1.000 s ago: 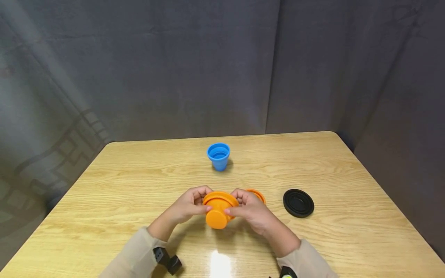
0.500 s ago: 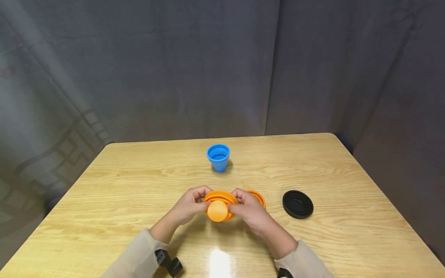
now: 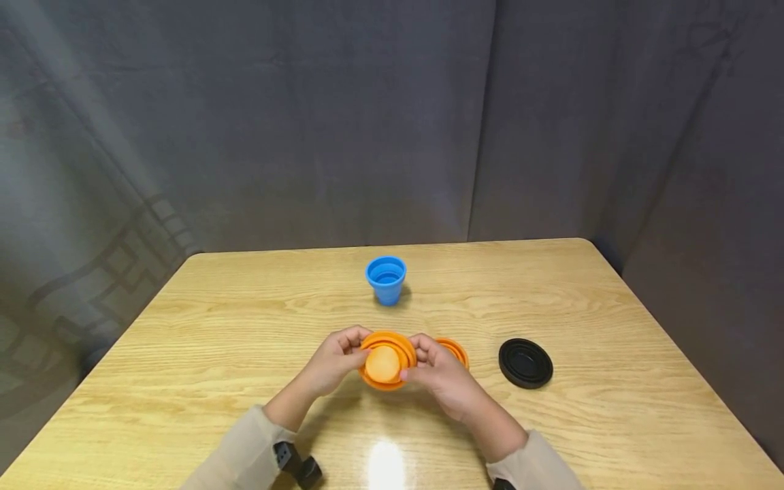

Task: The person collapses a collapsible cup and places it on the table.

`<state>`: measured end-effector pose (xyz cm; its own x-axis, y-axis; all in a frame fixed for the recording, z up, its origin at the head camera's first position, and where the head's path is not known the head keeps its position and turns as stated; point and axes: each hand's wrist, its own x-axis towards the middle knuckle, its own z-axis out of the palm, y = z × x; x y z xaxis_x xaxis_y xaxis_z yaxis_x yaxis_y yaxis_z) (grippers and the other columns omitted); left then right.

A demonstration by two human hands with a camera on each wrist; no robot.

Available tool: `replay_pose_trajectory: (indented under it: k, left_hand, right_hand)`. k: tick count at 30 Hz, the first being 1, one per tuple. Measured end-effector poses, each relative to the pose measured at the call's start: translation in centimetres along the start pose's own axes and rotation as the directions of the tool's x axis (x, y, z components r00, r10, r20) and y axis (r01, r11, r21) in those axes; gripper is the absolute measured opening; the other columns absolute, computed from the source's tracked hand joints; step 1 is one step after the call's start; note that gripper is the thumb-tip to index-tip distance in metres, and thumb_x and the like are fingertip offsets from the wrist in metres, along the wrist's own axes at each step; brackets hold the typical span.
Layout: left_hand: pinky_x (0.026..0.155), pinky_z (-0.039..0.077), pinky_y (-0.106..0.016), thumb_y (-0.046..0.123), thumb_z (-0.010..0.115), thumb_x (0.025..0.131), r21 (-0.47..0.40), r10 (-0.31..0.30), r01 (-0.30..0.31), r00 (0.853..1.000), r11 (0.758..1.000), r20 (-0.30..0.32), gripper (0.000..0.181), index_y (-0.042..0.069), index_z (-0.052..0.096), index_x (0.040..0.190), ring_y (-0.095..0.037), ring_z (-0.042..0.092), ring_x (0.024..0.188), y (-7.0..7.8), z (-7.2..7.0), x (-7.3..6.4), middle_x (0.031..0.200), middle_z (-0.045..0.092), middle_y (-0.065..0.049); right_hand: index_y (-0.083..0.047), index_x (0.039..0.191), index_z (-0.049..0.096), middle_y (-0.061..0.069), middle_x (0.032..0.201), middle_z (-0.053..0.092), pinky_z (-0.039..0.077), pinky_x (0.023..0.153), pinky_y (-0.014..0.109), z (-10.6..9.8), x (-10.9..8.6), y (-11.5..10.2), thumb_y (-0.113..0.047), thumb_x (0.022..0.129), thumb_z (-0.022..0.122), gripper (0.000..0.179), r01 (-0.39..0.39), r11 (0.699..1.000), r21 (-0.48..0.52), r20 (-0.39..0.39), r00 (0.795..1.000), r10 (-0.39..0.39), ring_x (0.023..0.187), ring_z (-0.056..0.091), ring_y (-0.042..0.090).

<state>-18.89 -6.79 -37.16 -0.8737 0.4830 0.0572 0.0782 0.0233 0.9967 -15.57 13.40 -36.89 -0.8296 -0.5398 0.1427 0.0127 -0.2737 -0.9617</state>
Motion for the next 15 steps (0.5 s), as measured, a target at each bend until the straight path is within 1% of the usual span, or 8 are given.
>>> replay_pose_trajectory:
  k: [1,4,6,8,10,12,13,15]
  left_hand:
    - [0.061,0.048,-0.022,-0.002,0.052,0.081,0.004,-0.002,0.002,1.000,1.000,0.001,0.022,-0.012,0.052,0.101,-0.009,0.056,0.069,-0.02,0.05,0.05,0.081,0.057,-0.006]
    - [0.062,0.047,-0.021,0.000,0.052,0.081,0.024,0.006,-0.006,1.000,1.000,0.014,0.024,-0.012,0.052,0.101,-0.008,0.055,0.070,-0.08,0.09,0.21,0.081,0.057,-0.006]
    - [0.063,0.047,-0.021,0.001,0.051,0.082,0.009,0.011,-0.011,0.999,1.000,0.049,0.026,-0.013,0.050,0.104,-0.008,0.055,0.072,-0.13,0.00,0.27,0.084,0.057,-0.007]
    - [0.066,0.047,-0.022,0.000,0.050,0.082,-0.034,0.019,-0.015,0.995,0.999,0.101,0.030,-0.015,0.047,0.107,-0.009,0.055,0.075,-0.20,-0.19,0.28,0.089,0.057,-0.011]
    - [0.070,0.048,-0.025,-0.002,0.050,0.082,-0.099,0.024,-0.009,0.988,0.995,0.155,0.034,-0.017,0.042,0.111,-0.011,0.056,0.080,-0.27,-0.39,0.27,0.096,0.057,-0.015]
    - [0.073,0.047,-0.027,-0.004,0.050,0.080,-0.144,0.029,-0.001,0.981,0.990,0.190,0.037,-0.018,0.039,0.113,-0.012,0.057,0.083,-0.36,-0.53,0.27,0.099,0.056,-0.018]
    - [0.074,0.047,-0.028,-0.006,0.050,0.079,-0.156,0.030,0.000,0.981,0.988,0.193,0.038,-0.018,0.039,0.113,-0.013,0.057,0.083,-0.42,-0.54,0.29,0.099,0.056,-0.018]
    - [0.073,0.048,-0.027,-0.008,0.050,0.077,-0.152,0.034,-0.007,0.984,0.988,0.176,0.037,-0.018,0.040,0.111,-0.013,0.057,0.083,-0.47,-0.46,0.33,0.098,0.056,-0.017]
  right_hand:
    - [0.002,0.105,0.042,0.009,0.098,0.053,0.046,0.074,0.026,0.04,-0.01,0.07,0.004,0.080,0.051,0.027,0.006,1.000,-0.006,-0.015,1.000,-0.006,0.085,0.055,0.014]
    - [0.001,0.100,0.044,0.006,0.092,0.053,0.045,0.062,0.021,0.21,-0.04,0.20,0.005,0.079,0.052,0.024,0.021,0.998,-0.052,-0.074,0.997,-0.025,0.074,0.053,0.010]
    - [0.002,0.099,0.044,0.006,0.090,0.053,0.043,0.059,0.020,0.34,-0.02,0.24,0.005,0.078,0.053,0.023,0.027,0.996,-0.080,-0.113,0.993,-0.036,0.071,0.051,0.010]
    - [0.006,0.099,0.043,0.006,0.089,0.054,0.043,0.057,0.021,0.46,0.02,0.25,0.005,0.077,0.053,0.024,0.025,0.993,-0.119,-0.152,0.987,-0.043,0.069,0.051,0.009]
    - [0.011,0.100,0.041,0.008,0.089,0.054,0.046,0.061,0.022,0.55,0.08,0.24,0.006,0.077,0.053,0.027,0.021,0.989,-0.148,-0.183,0.982,-0.048,0.072,0.053,0.010]
    - [0.014,0.102,0.039,0.010,0.090,0.054,0.047,0.063,0.024,0.67,0.17,0.23,0.006,0.077,0.053,0.029,0.006,0.985,-0.171,-0.217,0.975,-0.044,0.074,0.055,0.012]
    - [0.015,0.102,0.039,0.011,0.091,0.054,0.048,0.064,0.024,0.74,0.22,0.22,0.007,0.076,0.053,0.030,-0.002,0.983,-0.185,-0.234,0.971,-0.042,0.075,0.055,0.012]
    - [0.016,0.103,0.039,0.013,0.091,0.054,0.048,0.065,0.025,0.93,0.36,0.21,0.008,0.076,0.052,0.031,-0.017,0.978,-0.209,-0.263,0.964,-0.040,0.077,0.056,0.013]
